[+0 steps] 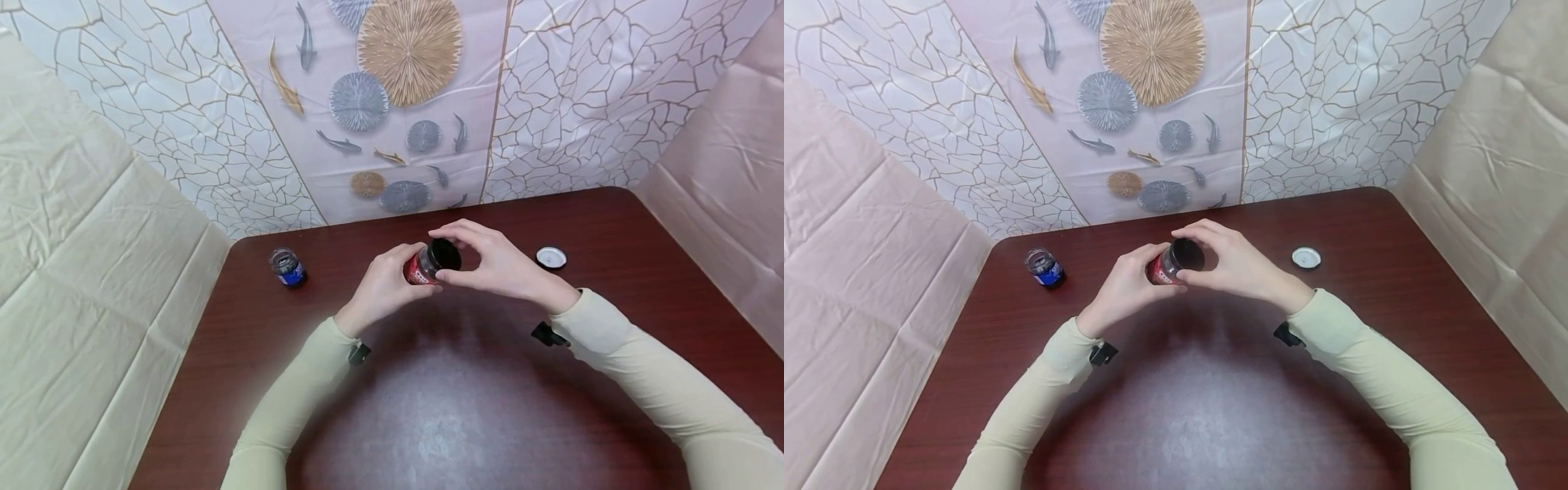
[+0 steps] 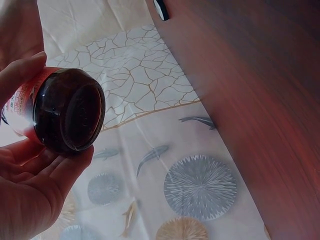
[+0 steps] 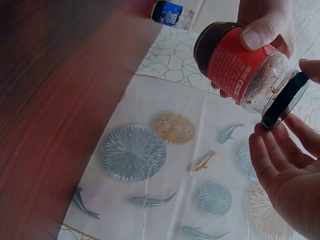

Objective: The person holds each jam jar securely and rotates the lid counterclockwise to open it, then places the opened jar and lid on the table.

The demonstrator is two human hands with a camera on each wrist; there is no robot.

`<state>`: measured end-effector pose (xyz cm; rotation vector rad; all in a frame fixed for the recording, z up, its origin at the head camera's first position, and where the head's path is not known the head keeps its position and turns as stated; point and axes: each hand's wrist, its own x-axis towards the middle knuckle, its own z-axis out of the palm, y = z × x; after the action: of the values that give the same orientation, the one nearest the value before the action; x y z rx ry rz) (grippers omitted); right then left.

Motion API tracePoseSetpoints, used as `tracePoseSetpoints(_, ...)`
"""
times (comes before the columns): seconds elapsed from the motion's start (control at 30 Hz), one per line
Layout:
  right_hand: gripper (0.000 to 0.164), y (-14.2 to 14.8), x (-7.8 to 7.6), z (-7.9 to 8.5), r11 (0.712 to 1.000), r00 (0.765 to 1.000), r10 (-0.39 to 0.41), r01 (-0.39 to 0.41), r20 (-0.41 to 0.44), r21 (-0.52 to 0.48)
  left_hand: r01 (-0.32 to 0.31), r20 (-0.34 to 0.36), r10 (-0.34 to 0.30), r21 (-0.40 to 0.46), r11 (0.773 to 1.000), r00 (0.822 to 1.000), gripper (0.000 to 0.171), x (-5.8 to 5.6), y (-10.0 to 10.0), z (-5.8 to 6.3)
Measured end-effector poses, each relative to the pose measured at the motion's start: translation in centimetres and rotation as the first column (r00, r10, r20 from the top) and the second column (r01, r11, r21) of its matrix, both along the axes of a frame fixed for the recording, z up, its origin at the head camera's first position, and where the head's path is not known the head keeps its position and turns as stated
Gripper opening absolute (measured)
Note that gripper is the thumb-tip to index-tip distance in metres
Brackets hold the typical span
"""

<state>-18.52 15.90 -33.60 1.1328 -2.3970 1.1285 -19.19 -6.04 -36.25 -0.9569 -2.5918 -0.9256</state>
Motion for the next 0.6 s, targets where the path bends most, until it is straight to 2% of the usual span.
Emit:
tracePoseSetpoints(0.13, 0.061, -0.01, -0.03, -0.17, 1.000, 1.000, -0.023, 0.023, 0.010, 0.002, 0.005, 0.001, -0.005, 0.011, 1.000, 1.000, 0.058, -0.12, -0.12, -0.16)
tracePoseSetpoints(0.33, 0.063, -0.10, -0.01, -0.24, 0.996, 0.994, -0.089, 0.087, 0.071, 0.023, 0.016, 0.001, -0.016, 0.020, 1.000, 1.000, 0.057, -0.13, -0.21, -0.19)
tracePoseSetpoints(0.6, 0.061, -0.06, -0.12, -0.26, 0.992, 0.993, -0.105, 0.100, 0.061, 0.076, 0.011, 0.001, -0.011, 0.014, 1.000, 1.000, 0.058, -0.09, -0.23, -0.21)
